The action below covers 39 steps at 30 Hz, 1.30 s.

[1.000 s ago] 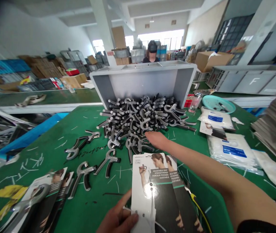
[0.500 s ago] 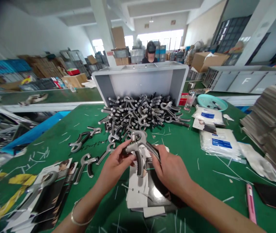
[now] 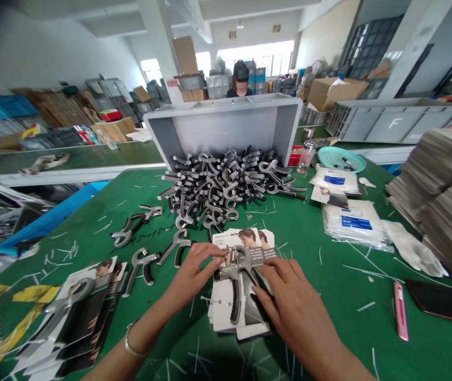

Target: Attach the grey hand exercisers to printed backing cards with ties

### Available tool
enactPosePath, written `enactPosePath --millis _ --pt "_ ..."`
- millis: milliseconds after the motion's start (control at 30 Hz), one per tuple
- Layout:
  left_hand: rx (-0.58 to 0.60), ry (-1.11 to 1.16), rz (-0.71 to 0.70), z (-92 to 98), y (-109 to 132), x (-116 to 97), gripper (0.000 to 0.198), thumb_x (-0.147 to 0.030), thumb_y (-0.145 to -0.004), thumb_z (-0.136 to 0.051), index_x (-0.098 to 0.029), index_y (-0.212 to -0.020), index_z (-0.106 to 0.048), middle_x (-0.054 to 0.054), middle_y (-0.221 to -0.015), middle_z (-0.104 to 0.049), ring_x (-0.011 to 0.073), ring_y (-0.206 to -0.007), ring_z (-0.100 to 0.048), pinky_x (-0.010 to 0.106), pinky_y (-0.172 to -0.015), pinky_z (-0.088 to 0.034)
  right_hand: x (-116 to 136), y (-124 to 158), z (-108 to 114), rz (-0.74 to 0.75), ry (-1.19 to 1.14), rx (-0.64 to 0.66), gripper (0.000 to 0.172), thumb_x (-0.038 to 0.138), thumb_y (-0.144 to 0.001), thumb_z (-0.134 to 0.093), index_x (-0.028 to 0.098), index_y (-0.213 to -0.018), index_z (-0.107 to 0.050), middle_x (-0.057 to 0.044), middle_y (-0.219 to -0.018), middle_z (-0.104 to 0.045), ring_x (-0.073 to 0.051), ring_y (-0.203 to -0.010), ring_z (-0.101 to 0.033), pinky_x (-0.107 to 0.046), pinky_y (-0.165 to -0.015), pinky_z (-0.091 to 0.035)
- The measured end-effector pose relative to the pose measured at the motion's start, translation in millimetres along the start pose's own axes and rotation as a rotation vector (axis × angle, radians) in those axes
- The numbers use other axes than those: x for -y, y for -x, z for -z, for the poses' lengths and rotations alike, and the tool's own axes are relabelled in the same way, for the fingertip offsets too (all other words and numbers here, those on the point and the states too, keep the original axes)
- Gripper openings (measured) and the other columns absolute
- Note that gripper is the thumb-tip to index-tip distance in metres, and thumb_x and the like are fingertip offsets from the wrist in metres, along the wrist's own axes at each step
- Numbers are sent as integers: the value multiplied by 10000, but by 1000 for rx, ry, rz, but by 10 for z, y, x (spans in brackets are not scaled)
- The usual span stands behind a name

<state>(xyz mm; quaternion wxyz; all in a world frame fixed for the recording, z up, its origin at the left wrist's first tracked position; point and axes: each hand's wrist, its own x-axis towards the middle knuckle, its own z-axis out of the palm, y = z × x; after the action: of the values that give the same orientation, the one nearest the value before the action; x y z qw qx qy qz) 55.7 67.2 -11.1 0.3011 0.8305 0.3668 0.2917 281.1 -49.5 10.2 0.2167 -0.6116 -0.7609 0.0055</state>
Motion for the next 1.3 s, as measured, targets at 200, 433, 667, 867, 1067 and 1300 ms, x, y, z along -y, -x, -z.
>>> enactPosePath --millis 200,433,667,867,1067,1300 --pt "-4 -14 -33 -108 -250 1 199 -193 -920 -602 -214 -1097 -690 60 -1124 -652 227 -1100 -524 398 -1003 -372 103 -279 -225 95 -103 124 167 137 -865 -624 195 -1019 -647 -132 -1315 -552 -334 -1195 -504 -546 -1017 -457" --pt "9 109 -64 -125 -181 -59 97 -174 -859 -695 -238 -929 -715 14 -1007 -717 212 -1035 -575 383 -978 -382 35 -366 -377 45 -315 -4 119 201 -942 -571 238 -1006 -663 -90 -1233 -581 -267 -1174 -523 -486 -1017 -446" --pt "-50 179 -28 -175 -196 -16 60 -204 -877 -671 -224 -884 -728 13 -863 -720 200 -896 -592 354 -880 -429 18 -496 -449 -80 -477 -53 66 230 -928 -609 245 -893 -663 -57 -1170 -614 -256 -1176 -508 -492 -1039 -382" --pt "-155 309 101 -238 -131 7 64 -241 -864 -684 -216 -885 -739 27 -866 -697 197 -903 -617 325 -846 -472 -3 -473 -444 -102 -540 6 120 256 -945 -581 236 -843 -641 -45 -1349 -550 -260 -1326 -405 -521 -1113 -283" --pt "-160 326 115 -238 -130 8 76 -249 -870 -682 -222 -902 -745 30 -886 -702 199 -925 -619 333 -873 -471 -13 -440 -437 -76 -543 24 106 250 -935 -586 236 -837 -622 -52 -1374 -529 -261 -1354 -390 -531 -1127 -274" --pt "-149 322 52 -230 -141 4 56 -217 -868 -693 -220 -892 -743 28 -915 -729 200 -958 -618 352 -918 -460 -45 -438 -453 -43 -536 37 105 226 -926 -591 227 -825 -620 -56 -1395 -498 -259 -1368 -378 -529 -1146 -246"
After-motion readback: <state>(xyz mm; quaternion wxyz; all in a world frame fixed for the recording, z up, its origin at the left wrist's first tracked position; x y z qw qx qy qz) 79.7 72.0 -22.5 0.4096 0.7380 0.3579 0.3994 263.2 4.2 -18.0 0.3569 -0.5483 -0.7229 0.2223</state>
